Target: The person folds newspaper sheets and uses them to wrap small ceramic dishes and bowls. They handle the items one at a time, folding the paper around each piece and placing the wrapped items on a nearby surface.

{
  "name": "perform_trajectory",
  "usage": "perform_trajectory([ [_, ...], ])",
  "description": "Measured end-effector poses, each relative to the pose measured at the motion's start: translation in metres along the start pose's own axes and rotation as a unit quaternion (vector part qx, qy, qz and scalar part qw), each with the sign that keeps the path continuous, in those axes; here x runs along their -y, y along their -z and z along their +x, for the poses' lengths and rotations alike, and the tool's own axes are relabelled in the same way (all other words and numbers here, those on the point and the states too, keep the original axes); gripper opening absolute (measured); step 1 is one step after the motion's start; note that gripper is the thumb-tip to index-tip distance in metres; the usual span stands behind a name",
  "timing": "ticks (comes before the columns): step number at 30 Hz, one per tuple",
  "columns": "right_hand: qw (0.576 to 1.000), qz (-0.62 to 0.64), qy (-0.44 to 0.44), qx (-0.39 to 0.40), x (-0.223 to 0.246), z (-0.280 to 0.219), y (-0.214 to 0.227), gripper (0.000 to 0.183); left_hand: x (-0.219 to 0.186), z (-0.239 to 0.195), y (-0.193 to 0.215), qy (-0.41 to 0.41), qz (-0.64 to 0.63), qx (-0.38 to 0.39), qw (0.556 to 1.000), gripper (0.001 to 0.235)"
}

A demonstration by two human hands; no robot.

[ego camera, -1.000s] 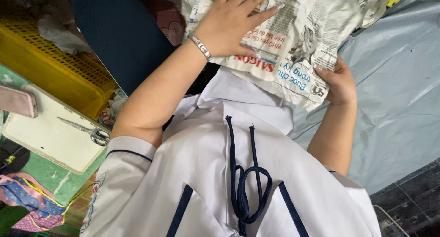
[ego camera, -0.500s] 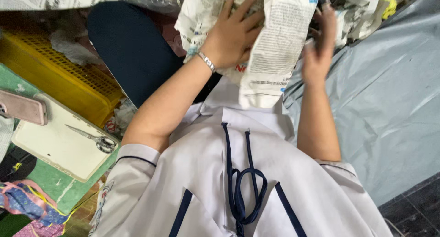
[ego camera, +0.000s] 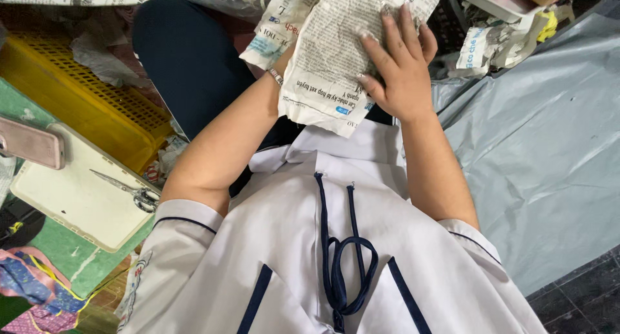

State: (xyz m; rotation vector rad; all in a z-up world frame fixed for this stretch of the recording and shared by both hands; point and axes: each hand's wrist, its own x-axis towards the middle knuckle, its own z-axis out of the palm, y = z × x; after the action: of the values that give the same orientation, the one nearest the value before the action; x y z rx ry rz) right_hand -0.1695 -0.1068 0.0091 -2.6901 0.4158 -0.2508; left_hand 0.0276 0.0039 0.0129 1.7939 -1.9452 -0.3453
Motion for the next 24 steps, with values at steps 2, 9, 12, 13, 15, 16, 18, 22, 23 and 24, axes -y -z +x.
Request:
perform_trajectory([
  [2,1.0,-0.027,0.004,0.001,0.001,0.001,-0.002,0.06,-0.001,0.002,0.0,-0.001,-0.002,-0.004,1.0,0.063],
  [9,0.999,0.027,-0.026,-0.001,0.007,0.009,0.003,0.065,-0.006,0.0,-0.003,0.011,0.005,-0.015,1.0,0.06],
  [12,1.0,0.005,-0.012,0.013,0.009,0.013,0.008,0.068,-0.008,-0.009,-0.003,0.019,0.004,-0.014,1.0,0.058],
  [13,1.0,-0.004,-0.014,0.023,0.01,0.015,0.007,0.069,-0.009,-0.012,-0.003,0.023,0.004,-0.014,1.0,0.058],
  [15,0.999,-0.005,-0.018,0.041,0.013,0.022,0.005,0.07,-0.009,-0.017,-0.001,0.029,0.007,-0.015,0.999,0.057],
  [16,0.999,0.002,-0.022,0.05,0.015,0.026,0.003,0.07,-0.008,-0.018,0.001,0.031,0.01,-0.019,0.999,0.057],
  [18,0.998,0.037,-0.02,0.053,0.017,0.032,0.0,0.07,-0.006,-0.024,0.005,0.038,0.015,-0.021,0.999,0.056],
  [22,0.994,0.102,-0.012,0.046,0.022,0.037,-0.004,0.07,0.001,-0.058,0.012,0.087,0.007,-0.034,0.996,0.054],
  [23,0.993,0.106,-0.015,0.047,0.024,0.037,-0.004,0.072,0.003,-0.07,0.014,0.109,0.002,-0.042,0.993,0.054],
  [24,0.994,0.09,-0.026,0.052,0.026,0.036,-0.005,0.07,0.005,-0.084,0.017,0.131,-0.003,-0.052,0.99,0.054],
])
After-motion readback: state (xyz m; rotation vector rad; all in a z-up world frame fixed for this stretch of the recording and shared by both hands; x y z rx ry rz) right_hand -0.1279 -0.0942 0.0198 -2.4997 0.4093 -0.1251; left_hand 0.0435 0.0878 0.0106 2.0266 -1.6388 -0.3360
